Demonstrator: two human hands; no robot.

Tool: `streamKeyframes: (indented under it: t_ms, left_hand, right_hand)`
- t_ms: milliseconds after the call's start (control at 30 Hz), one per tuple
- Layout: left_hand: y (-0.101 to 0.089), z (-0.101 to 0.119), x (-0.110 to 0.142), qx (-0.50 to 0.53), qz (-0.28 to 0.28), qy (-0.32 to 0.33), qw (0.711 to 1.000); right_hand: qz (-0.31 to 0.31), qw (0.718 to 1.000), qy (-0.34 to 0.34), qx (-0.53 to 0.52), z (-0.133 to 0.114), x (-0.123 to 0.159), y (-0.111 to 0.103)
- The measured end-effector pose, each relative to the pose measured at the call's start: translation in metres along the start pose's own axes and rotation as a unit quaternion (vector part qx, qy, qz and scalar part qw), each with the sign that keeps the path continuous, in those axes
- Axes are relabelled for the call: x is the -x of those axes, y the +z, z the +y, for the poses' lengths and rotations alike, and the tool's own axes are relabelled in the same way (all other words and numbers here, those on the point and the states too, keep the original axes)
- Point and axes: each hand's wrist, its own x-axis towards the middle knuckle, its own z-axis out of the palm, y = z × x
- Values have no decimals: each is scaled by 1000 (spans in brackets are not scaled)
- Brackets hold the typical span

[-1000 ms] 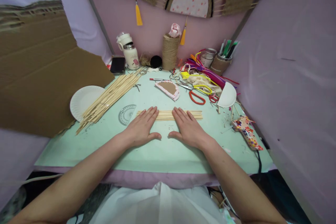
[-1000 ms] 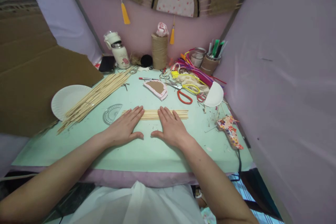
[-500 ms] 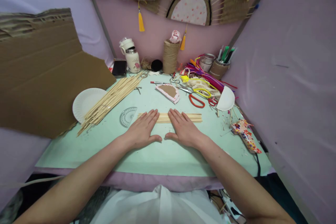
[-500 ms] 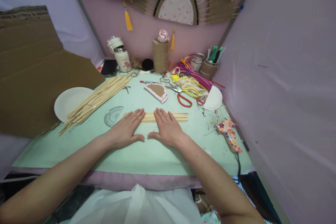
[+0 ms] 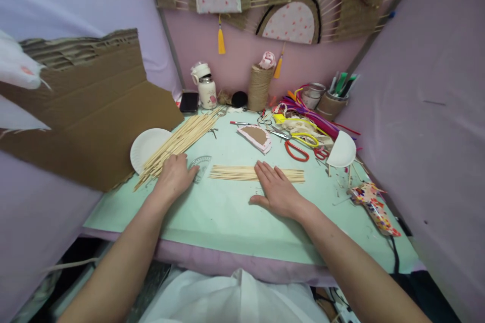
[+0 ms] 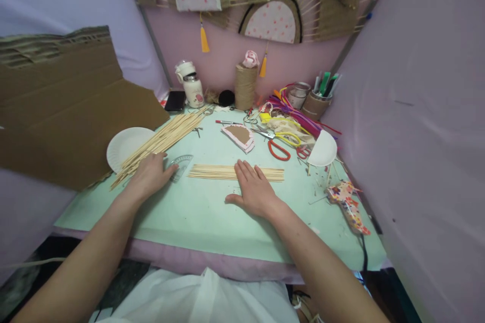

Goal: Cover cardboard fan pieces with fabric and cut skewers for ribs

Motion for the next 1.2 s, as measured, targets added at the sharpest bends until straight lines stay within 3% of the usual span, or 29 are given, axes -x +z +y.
streamKeyframes:
  t_ms: [267, 467, 667, 900, 1200]
  left_hand:
    - [-3, 1, -11, -16, -90, -7, 996]
    - [-7, 9, -9, -44, -84, -13, 995]
    - [-12, 14, -12, -33, -136, -25, 990]
    - [-15, 29, 0, -5, -84, -30, 996]
    - [-13, 57, 17, -52, -118, 3, 992]
  right_hand:
    - [4, 1000, 0, -2, 0, 0, 1]
    - [-5, 1000, 5, -3, -2, 0, -1]
    - [-14, 1000, 8, -5, -3, 0, -3]
    - [-16, 1000, 9, -10, -3, 1, -4]
    - [-19, 999, 13, -25, -4, 1, -7]
